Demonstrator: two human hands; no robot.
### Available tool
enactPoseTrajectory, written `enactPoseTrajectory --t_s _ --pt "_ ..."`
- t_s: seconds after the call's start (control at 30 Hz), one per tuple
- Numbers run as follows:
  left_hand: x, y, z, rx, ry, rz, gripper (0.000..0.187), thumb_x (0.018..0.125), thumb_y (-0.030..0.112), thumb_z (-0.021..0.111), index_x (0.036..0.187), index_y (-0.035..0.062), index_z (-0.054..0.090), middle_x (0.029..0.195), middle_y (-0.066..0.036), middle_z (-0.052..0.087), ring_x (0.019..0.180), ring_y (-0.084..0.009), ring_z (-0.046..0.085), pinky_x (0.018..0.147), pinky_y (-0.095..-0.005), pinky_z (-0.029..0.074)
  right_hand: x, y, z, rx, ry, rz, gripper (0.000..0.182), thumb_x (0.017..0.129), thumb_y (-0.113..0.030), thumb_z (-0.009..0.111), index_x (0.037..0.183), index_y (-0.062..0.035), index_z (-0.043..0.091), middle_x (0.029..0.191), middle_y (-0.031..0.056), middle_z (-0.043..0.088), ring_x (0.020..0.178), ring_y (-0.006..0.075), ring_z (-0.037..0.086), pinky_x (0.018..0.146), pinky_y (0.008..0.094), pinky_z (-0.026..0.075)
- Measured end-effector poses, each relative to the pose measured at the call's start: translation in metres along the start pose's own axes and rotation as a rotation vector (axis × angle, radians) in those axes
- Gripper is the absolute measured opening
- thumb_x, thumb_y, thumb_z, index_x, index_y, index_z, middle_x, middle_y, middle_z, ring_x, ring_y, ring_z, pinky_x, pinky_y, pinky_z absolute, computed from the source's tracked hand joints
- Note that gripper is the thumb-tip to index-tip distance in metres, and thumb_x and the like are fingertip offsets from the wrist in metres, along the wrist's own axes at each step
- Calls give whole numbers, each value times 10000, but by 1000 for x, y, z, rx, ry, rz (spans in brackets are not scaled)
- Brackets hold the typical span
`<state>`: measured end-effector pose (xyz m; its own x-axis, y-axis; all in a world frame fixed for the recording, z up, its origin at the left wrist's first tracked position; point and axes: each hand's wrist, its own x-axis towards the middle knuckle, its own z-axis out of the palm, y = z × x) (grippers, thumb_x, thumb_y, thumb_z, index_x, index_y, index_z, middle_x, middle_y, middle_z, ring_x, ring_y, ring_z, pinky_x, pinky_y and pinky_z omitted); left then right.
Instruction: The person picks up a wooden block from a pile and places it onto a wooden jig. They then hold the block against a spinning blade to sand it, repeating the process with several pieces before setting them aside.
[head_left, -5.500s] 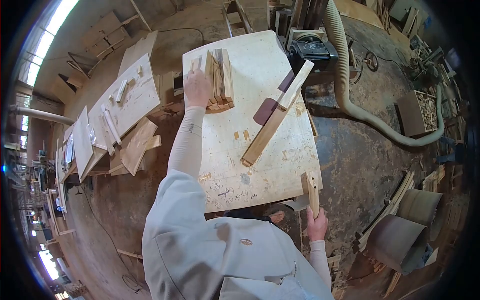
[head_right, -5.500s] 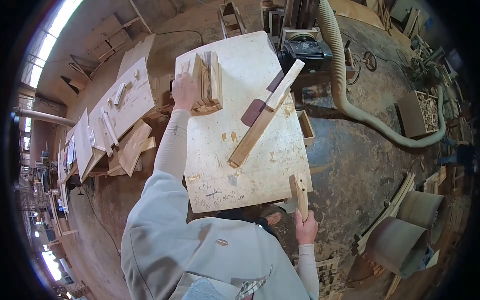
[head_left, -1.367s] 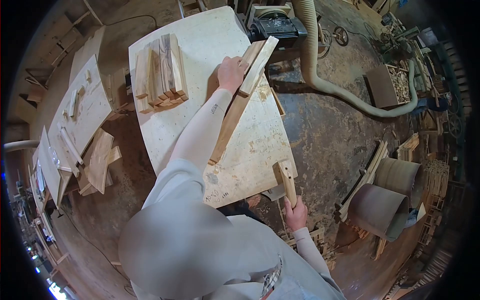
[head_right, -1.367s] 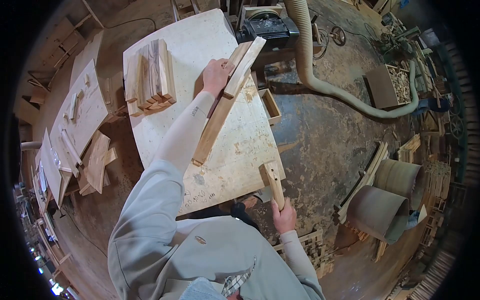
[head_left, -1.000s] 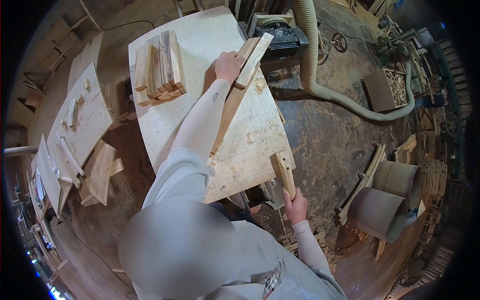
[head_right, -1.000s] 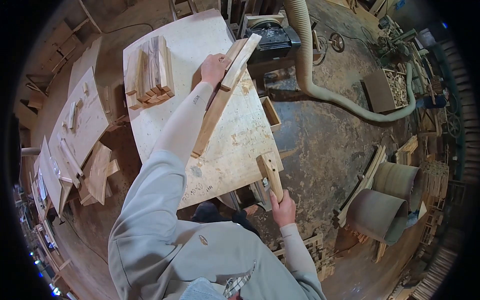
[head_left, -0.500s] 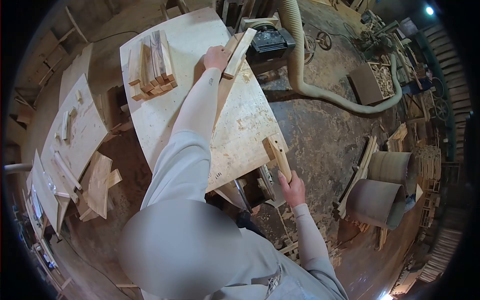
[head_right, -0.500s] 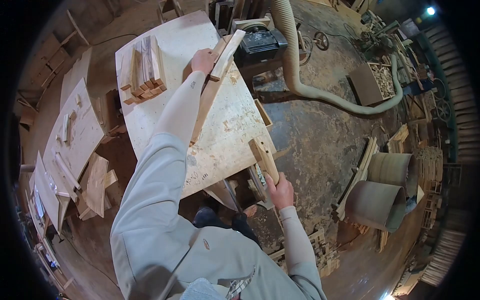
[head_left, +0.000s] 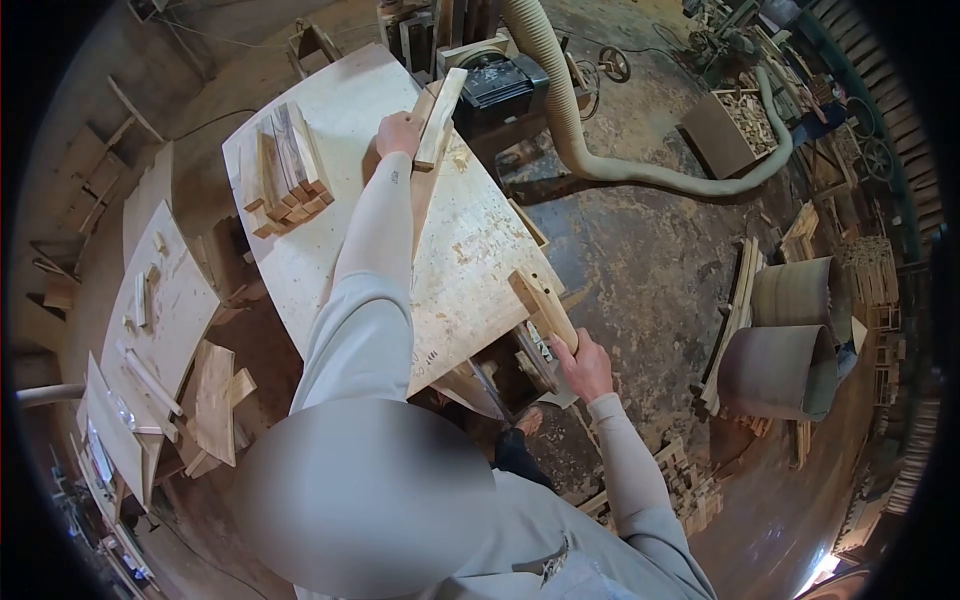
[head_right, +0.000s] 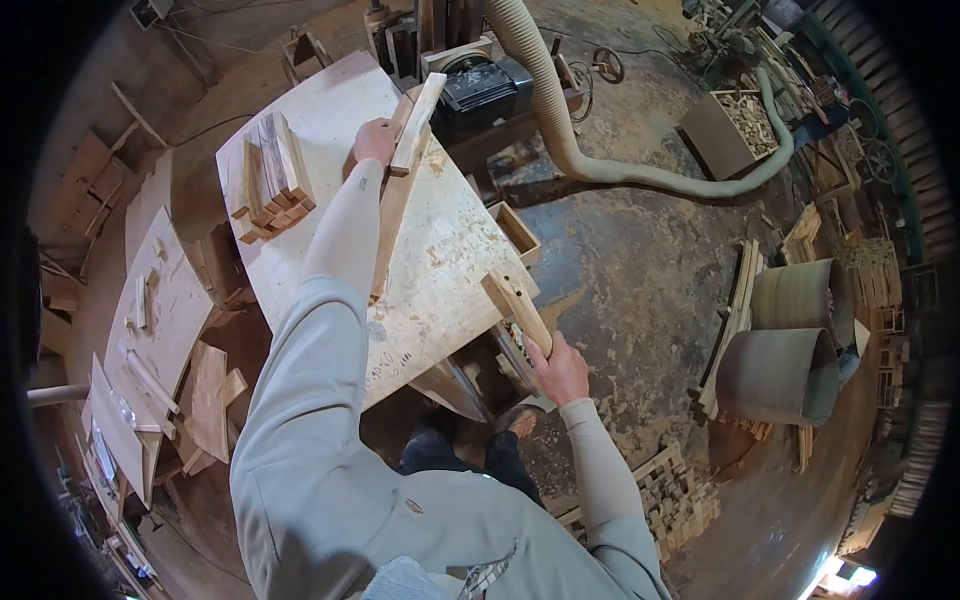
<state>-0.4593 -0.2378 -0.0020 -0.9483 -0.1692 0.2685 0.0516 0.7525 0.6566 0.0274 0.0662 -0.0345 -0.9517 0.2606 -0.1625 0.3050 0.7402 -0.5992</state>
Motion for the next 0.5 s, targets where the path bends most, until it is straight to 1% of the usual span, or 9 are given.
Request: enactPoseTrajectory --t_s 0.1,0.17,0.27,0.5 --pt "4 -3 0 13 -2 31 325 967 374 775 1157 128 867 1193 -195 809 1143 -401 754 1015 -503 590 4 2 2 -1 4 -2 593 1060 -587 643 1031 5 626 898 317 738 890 544 719 778 614 556" --pt "4 -3 1 24 -4 26 375 960 412 760 1163 114 864 1178 -196 818 1135 -393 763 1021 -480 589 3 4 3 -6 5 -6 584 1061 -578 644 1020 5 630 895 313 740 887 537 723 775 610 561" --pt "0 0 -1 34 6 39 336 977 394 765 1163 133 865 1196 -181 814 1153 -389 755 1015 -498 588 6 10 7 -10 19 -32 581 1055 -580 649 1015 0 639 891 309 742 876 530 726 770 608 562" --pt "6 -6 4 89 -9 57 339 991 405 749 1182 148 860 1225 -152 813 1169 -380 749 1018 -499 582 2 6 6 -4 51 -13 604 1046 -605 653 1009 -3 656 876 307 740 862 523 729 764 609 557"
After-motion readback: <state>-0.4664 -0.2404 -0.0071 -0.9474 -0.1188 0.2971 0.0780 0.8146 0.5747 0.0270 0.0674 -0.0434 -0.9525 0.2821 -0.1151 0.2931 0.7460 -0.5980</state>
